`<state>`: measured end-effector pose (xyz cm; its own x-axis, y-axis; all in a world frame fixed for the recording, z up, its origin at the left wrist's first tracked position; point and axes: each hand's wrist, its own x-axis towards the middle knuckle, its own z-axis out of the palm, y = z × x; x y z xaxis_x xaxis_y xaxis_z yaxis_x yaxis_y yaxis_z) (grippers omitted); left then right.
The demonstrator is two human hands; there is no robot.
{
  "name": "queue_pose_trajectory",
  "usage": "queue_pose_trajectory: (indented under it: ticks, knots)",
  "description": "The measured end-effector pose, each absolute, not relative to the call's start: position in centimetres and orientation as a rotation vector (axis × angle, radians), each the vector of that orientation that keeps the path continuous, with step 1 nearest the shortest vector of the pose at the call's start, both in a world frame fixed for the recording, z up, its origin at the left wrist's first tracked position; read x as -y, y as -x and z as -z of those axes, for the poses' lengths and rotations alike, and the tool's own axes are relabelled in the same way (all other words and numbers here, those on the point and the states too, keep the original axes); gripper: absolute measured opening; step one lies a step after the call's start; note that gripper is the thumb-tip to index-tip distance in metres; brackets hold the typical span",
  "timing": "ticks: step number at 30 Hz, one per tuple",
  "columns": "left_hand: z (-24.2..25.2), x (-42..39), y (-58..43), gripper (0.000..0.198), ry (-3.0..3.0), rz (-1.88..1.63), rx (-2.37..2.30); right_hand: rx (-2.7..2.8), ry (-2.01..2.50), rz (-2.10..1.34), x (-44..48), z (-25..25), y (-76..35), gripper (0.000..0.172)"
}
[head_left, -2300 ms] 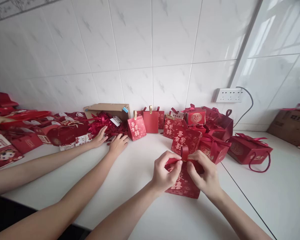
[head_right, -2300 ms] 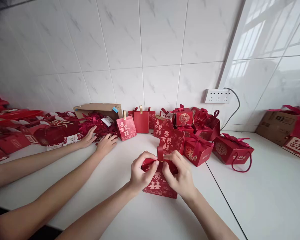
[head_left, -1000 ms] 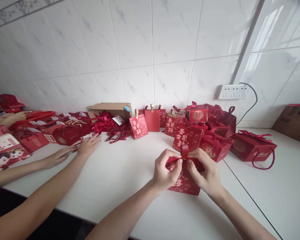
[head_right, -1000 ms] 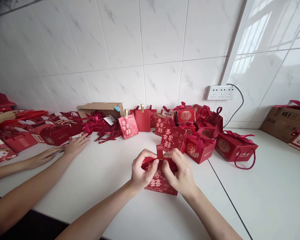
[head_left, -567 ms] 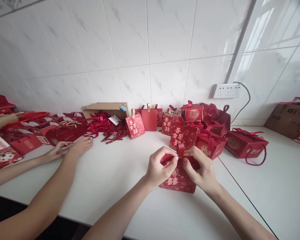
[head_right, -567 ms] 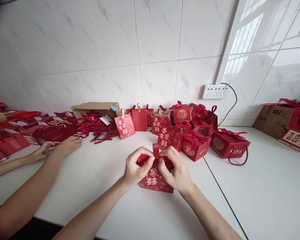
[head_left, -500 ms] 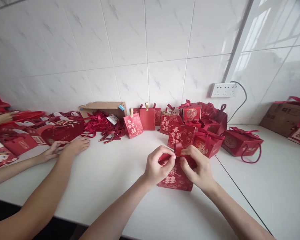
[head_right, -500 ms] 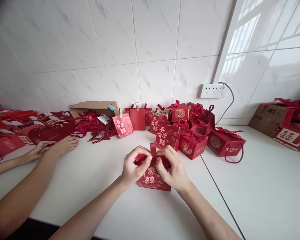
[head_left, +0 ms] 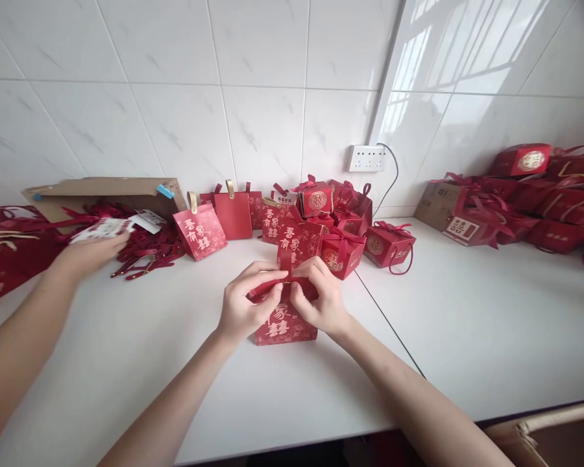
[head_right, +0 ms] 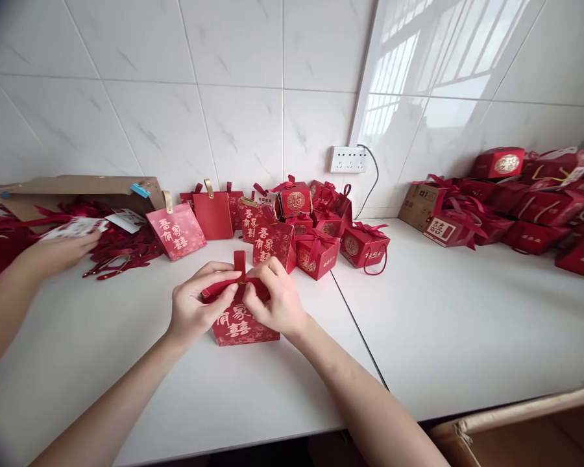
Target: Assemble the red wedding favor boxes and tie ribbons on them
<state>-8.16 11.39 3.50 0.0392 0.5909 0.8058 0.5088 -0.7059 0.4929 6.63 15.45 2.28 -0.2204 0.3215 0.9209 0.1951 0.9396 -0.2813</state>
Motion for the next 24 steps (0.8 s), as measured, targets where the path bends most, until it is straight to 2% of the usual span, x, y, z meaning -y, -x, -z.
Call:
queue_pose_trajectory:
  ticks: [3,12,24]
  knots:
    - [-3.6,-11.4,8.2,0.016,-2.202,-1.769,-1.158,1.828,0.390,-0.048,-15.6,-2.2,-6.8,0.010]
    - [-3.5,-11.5,8.2,0.015,-2.119,-1.769,-1.189,1.967,0.373,0.471,-16.2,-3.0,-8.2,0.009]
    - [-3.2,-11.4,8.0,0.015,-2.106,-1.793,-1.170,1.979,0.389,0.441,-16.2,-3.0,-8.1,0.011]
